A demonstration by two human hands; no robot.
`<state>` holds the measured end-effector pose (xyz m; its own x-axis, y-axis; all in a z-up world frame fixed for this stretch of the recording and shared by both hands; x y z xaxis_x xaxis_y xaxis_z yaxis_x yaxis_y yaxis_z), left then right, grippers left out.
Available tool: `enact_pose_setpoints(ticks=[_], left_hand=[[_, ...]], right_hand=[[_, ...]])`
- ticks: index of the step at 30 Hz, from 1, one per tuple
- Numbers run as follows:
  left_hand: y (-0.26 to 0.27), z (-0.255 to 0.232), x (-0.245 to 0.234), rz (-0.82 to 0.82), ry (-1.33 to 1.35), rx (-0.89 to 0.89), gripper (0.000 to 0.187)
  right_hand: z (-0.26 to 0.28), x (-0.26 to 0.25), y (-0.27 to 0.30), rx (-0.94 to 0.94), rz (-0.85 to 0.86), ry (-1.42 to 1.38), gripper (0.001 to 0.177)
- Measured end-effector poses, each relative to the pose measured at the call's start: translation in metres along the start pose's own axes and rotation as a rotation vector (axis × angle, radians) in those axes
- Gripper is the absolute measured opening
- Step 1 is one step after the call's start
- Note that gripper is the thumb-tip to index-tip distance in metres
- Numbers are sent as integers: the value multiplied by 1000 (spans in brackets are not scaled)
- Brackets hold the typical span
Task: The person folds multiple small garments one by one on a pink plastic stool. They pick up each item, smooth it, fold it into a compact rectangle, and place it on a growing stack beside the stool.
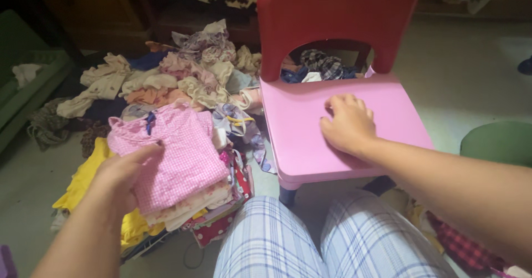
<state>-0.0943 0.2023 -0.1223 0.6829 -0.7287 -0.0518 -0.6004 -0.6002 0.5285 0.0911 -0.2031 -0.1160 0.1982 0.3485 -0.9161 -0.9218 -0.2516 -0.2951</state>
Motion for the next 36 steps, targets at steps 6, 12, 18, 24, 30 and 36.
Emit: enact_pose_setpoints(ticks=[6, 12, 18, 24, 30, 36], left_hand=[[4, -9, 4, 14, 30, 153, 37], [47, -25, 8, -601, -712, 410, 125], [50, -17, 75, -343, -1159, 642, 88], [23, 18, 79, -252, -1219, 565, 84], [20, 17, 82, -241, -1242, 503, 83], [36, -11, 86, -227, -1261, 346, 85]], right_hand=[[20, 4, 8, -21, -47, -33, 38], [21, 1, 13, -28, -50, -23, 38], [27, 2, 14, -40, -65, -8, 48], [26, 3, 14, -57, -74, 51, 51], [31, -1, 15, -54, -52, 55, 50], [30, 0, 15, -54, -51, 45, 49]])
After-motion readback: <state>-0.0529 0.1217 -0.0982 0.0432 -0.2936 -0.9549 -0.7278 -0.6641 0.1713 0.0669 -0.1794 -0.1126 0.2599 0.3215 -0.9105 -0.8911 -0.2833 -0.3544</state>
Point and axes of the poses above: each hand's wrist, its own y-axis away from the middle knuckle, its own x-axis out of the palm, z = x × y, the point moved 3 cm from there along -y, towards the middle knuckle, and after that the axes turned 4 degrees about y, right-handed, at the moved point
